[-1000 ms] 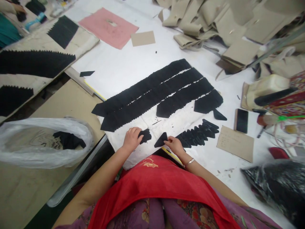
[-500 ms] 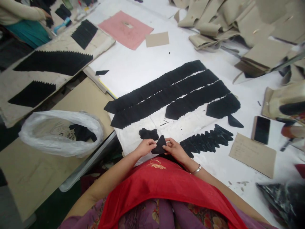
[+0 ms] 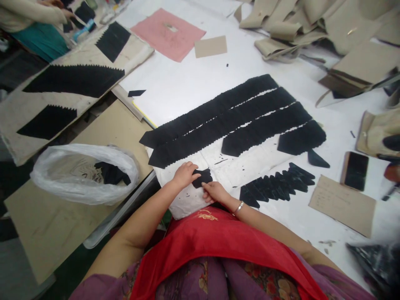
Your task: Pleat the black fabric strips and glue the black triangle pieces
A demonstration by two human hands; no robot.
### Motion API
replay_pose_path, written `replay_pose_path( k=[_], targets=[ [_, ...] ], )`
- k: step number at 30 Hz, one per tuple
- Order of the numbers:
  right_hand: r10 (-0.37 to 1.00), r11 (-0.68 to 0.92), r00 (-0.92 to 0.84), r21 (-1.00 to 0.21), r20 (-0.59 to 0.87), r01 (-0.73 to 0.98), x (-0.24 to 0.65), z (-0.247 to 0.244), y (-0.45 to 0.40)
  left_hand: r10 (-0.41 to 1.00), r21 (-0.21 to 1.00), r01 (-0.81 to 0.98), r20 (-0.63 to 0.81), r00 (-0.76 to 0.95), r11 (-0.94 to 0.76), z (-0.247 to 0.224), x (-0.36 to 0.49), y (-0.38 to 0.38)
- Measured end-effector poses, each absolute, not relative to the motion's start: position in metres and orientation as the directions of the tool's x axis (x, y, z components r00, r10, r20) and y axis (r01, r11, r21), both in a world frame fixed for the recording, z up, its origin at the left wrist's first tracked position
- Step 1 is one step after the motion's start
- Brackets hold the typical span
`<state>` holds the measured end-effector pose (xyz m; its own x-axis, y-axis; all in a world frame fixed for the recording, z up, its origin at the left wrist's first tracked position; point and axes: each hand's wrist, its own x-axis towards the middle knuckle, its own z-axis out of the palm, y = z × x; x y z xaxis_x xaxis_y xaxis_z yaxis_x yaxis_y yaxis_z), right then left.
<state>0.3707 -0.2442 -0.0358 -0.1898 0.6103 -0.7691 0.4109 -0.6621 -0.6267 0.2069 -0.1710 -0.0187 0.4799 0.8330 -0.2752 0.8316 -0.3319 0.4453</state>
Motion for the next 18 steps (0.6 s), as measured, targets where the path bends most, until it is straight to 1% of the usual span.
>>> replay_pose_path(
  k=[2, 4, 6, 8, 11, 15, 18],
  targets=[
    [0.751, -0.424, -0.140, -0.634, -0.645, 0.647, 0.382, -0.033, -0.241, 0.802, 0.362, 0.838, -0.296, 0.519, -0.409, -0.020, 0.206, -0.167],
    [0.884, -0.199, -0.109, -0.576, -0.455, 0.793, 0.393, -0.032, -0.236, 0.776, 0.313, 0.840, -0.334, 0.535, -0.444, -0.020, 0.205, -0.167],
    [0.944, -0.036, -0.149, -0.540, -0.295, 0.841, 0.399, -0.032, -0.230, 0.764, 0.296, 0.840, -0.356, 0.539, -0.454, -0.019, 0.205, -0.171],
    [0.949, 0.115, -0.251, -0.534, -0.189, 0.837, 0.399, -0.034, -0.223, 0.765, 0.302, 0.833, -0.338, 0.548, -0.463, -0.019, 0.205, -0.176],
    [0.915, 0.263, -0.380, -0.512, -0.136, 0.818, 0.393, -0.037, -0.219, 0.769, 0.314, 0.804, -0.259, 0.584, -0.505, -0.021, 0.203, -0.187],
    [0.886, 0.338, -0.444, -0.469, -0.135, 0.816, 0.387, -0.035, -0.227, 0.772, 0.357, 0.769, -0.171, 0.612, -0.530, -0.029, 0.194, -0.204],
    [0.858, 0.366, -0.492, -0.496, -0.149, 0.788, 0.385, -0.034, -0.238, 0.800, 0.414, 0.771, -0.149, 0.582, -0.484, -0.033, 0.186, -0.215]
  ],
)
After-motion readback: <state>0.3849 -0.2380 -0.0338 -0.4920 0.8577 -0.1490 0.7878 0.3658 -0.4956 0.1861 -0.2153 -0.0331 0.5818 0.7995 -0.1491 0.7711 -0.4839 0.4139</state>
